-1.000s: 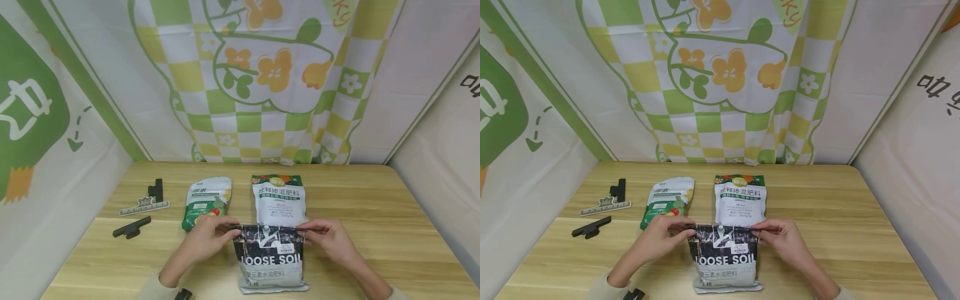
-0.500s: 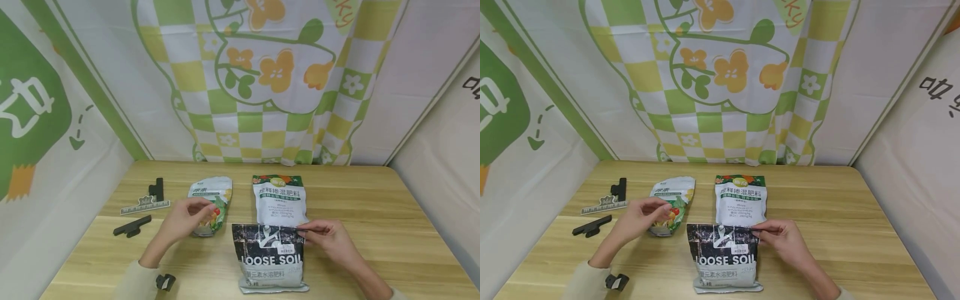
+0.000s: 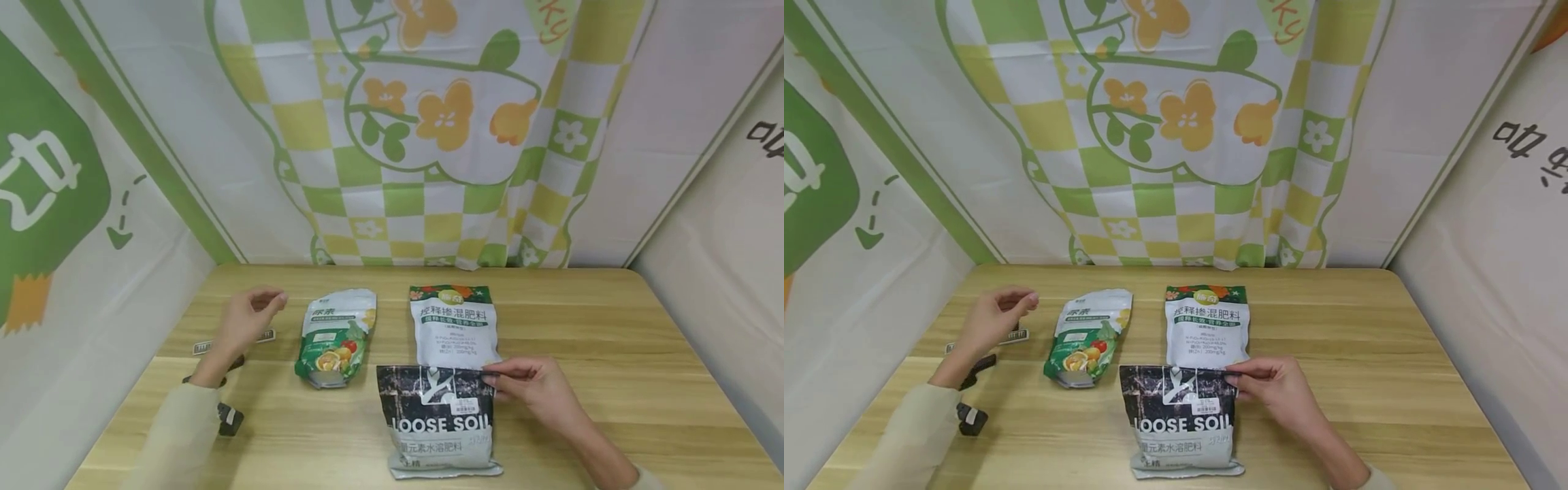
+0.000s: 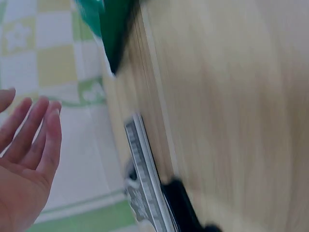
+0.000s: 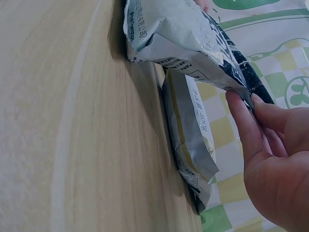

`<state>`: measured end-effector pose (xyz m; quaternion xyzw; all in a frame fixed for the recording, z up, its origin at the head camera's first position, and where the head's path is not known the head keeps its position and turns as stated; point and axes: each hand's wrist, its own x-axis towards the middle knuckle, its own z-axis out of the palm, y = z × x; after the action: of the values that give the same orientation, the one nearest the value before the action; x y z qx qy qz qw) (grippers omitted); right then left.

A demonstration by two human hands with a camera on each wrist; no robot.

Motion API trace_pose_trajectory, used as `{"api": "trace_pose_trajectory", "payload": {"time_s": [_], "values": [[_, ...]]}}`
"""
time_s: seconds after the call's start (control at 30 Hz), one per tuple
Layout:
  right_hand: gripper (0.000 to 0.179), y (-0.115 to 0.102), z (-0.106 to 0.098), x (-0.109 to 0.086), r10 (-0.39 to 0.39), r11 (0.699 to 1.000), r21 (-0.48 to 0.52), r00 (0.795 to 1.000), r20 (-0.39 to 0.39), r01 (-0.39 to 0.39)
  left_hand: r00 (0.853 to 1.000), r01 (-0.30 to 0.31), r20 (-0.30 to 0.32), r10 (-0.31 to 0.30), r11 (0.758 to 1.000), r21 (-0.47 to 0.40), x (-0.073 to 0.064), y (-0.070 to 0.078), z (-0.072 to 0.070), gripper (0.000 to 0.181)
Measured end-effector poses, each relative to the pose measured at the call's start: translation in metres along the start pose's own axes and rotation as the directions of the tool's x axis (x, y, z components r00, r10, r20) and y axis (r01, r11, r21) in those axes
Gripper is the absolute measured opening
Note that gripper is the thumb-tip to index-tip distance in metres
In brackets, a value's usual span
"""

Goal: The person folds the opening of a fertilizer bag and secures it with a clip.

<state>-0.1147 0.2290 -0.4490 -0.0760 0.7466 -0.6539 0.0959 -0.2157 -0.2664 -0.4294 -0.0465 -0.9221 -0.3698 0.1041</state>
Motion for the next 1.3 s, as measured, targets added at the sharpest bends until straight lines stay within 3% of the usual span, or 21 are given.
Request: {"api": "trace_pose_trajectory", "payload": {"time_s": [0.23,0.43,0.57,0.8,0.9,1.1,1.3], "values": [[0.035,0.0,0.001,0.0,0.064,0.997,0.038,0.998,-0.027,-0.063,0.996,0.085,-0.031,-0.082,0.99,0.114,0.018,-0.033,-0.02,0.043],[0.032,-0.002,0.003,0.0,0.178,0.981,0.095,0.981,-0.077,-0.17,0.983,0.181,-0.003,-0.183,0.973,0.144,0.026,-0.05,-0.029,0.047],[0.035,-0.003,0.003,-0.001,0.207,0.973,0.12,0.976,-0.072,-0.198,0.972,0.225,0.029,-0.233,0.958,0.179,0.029,-0.06,-0.033,0.048],[0.047,-0.003,-0.003,-0.004,0.209,0.969,0.143,0.977,-0.032,-0.202,0.946,0.246,0.136,-0.295,0.924,0.292,0.032,-0.072,-0.036,0.055],[0.049,-0.003,-0.005,-0.004,0.199,0.97,0.145,0.98,-0.021,-0.194,0.938,0.253,0.159,-0.309,0.92,0.299,0.033,-0.075,-0.037,0.056],[0.043,0.0,-0.005,-0.005,0.182,0.974,0.139,0.983,-0.03,-0.176,0.934,0.25,0.183,-0.306,0.928,0.277,0.034,-0.075,-0.035,0.054],[0.038,0.001,-0.004,-0.004,0.177,0.976,0.138,0.983,-0.041,-0.17,0.936,0.224,0.192,-0.297,0.918,0.326,0.037,-0.071,-0.033,0.05]]}}
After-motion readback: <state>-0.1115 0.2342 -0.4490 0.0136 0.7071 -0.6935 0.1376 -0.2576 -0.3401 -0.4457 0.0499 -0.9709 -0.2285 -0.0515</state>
